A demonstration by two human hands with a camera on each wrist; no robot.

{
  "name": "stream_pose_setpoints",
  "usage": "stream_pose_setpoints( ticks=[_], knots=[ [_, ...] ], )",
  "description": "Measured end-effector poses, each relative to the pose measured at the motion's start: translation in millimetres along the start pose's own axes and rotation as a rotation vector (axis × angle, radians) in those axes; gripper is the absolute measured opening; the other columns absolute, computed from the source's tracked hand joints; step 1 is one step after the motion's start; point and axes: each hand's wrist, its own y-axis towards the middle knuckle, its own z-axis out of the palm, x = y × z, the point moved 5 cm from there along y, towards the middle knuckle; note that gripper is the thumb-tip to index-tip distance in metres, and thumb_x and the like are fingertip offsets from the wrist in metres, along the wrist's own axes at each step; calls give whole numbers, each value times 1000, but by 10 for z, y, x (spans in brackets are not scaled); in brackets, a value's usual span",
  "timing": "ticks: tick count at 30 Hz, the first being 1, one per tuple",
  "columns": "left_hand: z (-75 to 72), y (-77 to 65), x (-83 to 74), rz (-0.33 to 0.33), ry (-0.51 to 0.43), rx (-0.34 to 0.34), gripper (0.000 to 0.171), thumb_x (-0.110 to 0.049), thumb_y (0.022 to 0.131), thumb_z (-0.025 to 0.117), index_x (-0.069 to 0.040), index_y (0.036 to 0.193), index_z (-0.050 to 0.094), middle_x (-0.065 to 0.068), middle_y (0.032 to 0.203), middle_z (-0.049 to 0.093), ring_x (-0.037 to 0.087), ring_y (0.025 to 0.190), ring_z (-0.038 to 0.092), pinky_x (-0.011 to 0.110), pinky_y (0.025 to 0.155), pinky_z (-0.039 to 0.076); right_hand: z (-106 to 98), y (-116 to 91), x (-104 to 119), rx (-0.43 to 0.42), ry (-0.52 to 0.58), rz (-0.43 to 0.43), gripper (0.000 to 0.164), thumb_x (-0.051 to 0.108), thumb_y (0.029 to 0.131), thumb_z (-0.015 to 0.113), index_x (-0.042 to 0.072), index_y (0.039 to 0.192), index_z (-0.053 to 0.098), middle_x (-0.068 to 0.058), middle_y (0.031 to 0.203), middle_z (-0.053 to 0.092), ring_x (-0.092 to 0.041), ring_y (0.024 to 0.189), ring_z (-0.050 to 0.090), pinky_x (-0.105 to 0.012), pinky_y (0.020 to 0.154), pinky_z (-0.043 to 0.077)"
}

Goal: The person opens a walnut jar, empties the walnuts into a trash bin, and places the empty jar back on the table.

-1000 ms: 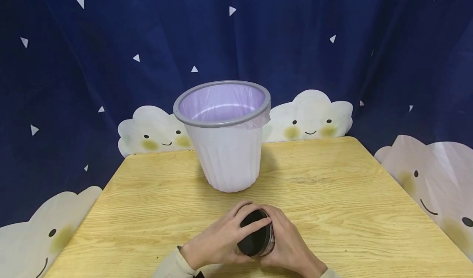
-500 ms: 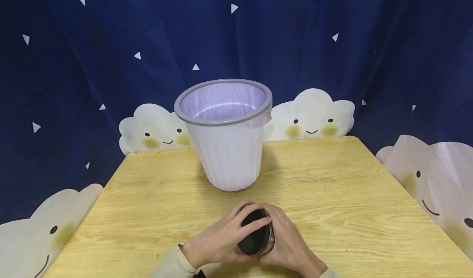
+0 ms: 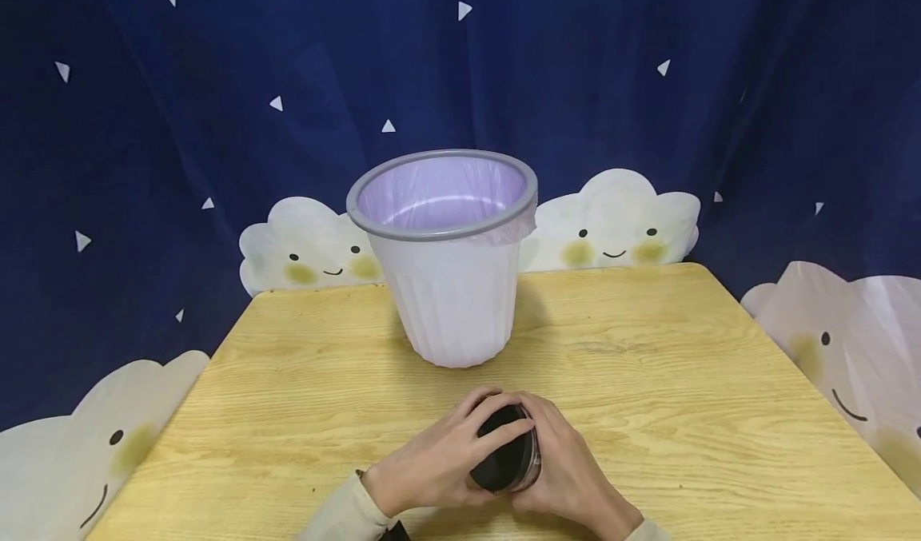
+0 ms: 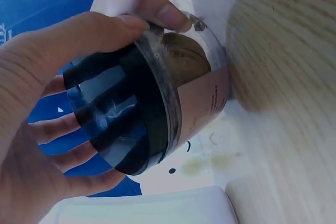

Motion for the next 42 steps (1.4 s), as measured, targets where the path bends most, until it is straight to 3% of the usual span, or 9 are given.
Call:
stream_pose_setpoints(
  ticks=[4, 9, 13, 33, 38, 42],
  knots=[
    [-4, 13, 9, 1, -3, -9, 97, -49, 65, 85, -18, 145, 38, 8, 143, 34, 25, 125, 40, 30, 104, 39, -8, 11, -11, 5, 7, 2, 115, 28, 35, 90, 10, 139, 44, 0, 128, 51, -18, 109, 55, -40, 82, 55],
    [-1, 18, 15, 22, 17, -9, 102, -50, 61, 87, -20, 146, 38, 9, 144, 32, 31, 129, 37, 35, 107, 36, -26, 25, -18, -13, -12, -13, 117, 27, 31, 89, 8, 138, 45, -1, 127, 52, -18, 108, 55, -38, 82, 55],
    [0, 27, 17, 29, 30, -1, 103, -46, 61, 88, -20, 147, 37, 9, 144, 32, 25, 125, 38, 30, 105, 38, -33, 28, -24, -10, -8, -8, 117, 26, 32, 88, 9, 138, 45, -1, 127, 52, -18, 108, 55, -39, 82, 55],
    [-7, 14, 47, -10, -22, -29, 103, -51, 65, 84, -18, 149, 33, 8, 142, 36, 21, 124, 41, 26, 105, 37, -31, 6, -32, -1, 10, -5, 119, 28, 37, 92, 14, 143, 41, 2, 133, 49, -17, 113, 53, -35, 86, 54],
    [-19, -31, 47, -46, -42, -26, 107, -58, 66, 80, -19, 151, 28, 9, 142, 36, 20, 123, 41, 26, 102, 40, 2, -5, -11, 25, 5, -7, 120, 35, 39, 94, 12, 143, 40, 1, 133, 49, -15, 114, 53, -28, 89, 51],
    [-21, -38, 42, -37, -23, -24, 108, -54, 65, 83, -18, 151, 29, 9, 142, 36, 20, 123, 42, 26, 102, 41, 21, -3, -9, 51, 0, 4, 119, 32, 39, 93, 11, 143, 39, 1, 133, 48, -14, 115, 52, -28, 91, 50]
  ],
)
